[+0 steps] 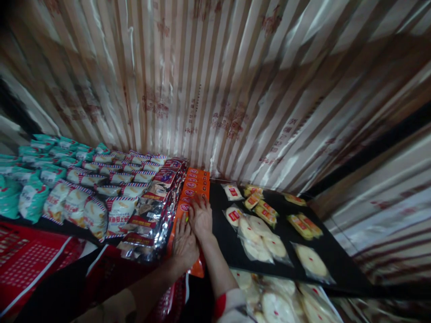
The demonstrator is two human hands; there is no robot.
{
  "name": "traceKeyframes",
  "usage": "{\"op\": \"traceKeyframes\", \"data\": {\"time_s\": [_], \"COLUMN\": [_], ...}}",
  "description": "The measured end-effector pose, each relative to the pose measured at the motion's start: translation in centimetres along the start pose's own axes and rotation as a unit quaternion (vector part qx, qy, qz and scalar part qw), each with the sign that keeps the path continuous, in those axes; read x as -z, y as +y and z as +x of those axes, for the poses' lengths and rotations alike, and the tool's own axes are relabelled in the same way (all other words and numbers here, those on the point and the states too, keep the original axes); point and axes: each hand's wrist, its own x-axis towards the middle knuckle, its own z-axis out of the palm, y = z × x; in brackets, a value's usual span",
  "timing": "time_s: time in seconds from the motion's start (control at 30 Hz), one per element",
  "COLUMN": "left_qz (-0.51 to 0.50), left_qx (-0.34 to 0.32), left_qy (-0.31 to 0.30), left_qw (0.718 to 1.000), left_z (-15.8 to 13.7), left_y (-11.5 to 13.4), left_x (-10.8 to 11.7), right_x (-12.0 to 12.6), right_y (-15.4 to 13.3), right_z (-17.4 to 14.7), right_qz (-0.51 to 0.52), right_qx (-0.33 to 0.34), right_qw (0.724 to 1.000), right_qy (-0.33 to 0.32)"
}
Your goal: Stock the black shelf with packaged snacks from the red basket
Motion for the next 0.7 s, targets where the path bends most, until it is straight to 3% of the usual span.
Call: {"op": "traceKeyframes", "data": {"time_s": [0.23, 0.7], "left_qz": [0.007, -0.004], "left_qx": [-0.012, -0.01], "left_qy": [0.03, 0.016], "left_qw": [0.999, 1.0], "left_z": [-0.4, -0.3], "left_y": [-0.4, -0.4], "left_x": [-1.2, -1.3], "right_x": [-2.0, -2.6], "right_y": [-1.5, -2.0], "right_z": [5.1, 5.5], "right_qz": [-0.032, -0.053], "right_qx": [0.018, -0.005], "right_qw": [0.991, 0.987], "right_qy": [-0.125, -0.152]}}
